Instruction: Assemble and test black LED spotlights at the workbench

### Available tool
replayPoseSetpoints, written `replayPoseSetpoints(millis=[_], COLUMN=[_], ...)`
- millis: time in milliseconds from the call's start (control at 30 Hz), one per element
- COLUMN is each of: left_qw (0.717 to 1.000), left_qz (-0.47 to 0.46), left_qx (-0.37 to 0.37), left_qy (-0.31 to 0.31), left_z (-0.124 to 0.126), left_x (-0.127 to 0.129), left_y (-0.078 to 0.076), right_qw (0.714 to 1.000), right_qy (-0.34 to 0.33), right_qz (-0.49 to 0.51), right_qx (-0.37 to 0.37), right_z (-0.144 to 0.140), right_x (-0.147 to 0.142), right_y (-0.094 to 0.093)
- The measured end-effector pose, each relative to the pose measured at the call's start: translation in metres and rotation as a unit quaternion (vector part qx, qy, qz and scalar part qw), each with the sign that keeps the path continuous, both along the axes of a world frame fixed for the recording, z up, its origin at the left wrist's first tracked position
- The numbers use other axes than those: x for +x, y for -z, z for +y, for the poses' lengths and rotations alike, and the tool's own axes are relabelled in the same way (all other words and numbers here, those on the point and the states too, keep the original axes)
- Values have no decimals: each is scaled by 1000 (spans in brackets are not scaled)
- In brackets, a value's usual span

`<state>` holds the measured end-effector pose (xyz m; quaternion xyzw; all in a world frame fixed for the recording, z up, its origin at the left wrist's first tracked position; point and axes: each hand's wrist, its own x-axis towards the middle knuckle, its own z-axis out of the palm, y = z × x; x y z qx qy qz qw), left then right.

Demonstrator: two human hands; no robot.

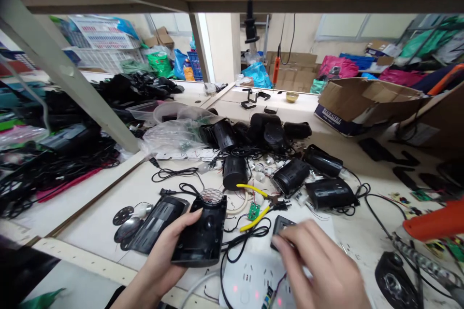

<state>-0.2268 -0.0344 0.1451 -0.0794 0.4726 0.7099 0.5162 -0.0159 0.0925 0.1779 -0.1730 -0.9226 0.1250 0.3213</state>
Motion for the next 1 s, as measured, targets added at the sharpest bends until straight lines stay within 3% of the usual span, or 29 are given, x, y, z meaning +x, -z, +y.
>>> replayPoseSetpoints(millis=[100, 267, 400, 567, 767, 1000], left_qw=[1000, 996, 995, 996, 993, 992], left_qz=[-14, -55, -58, -50, 63, 97], left_qx=[1, -6, -6, 19, 61, 19], left_qy=[18, 69, 80, 75, 84, 80], left_z=[0, -6, -10, -12, -12, -6], left_x=[11, 21, 23, 26, 36, 42], left_y=[-8, -18, -19, -16, -7, -6], right_qw=[999, 997, 994, 984, 962, 968], right_qy=[-35, -66, -79, -81, -68, -27], right_qz=[26, -38, -68, -156, -264, -238], right_qx=[-28, -13, 37, 22, 14, 78], right_z=[-3, 3, 1, 0, -1, -6], right_x=[-50, -97, -99, -92, -89, -86], right_y=[-8, 11, 14, 2, -10, -1])
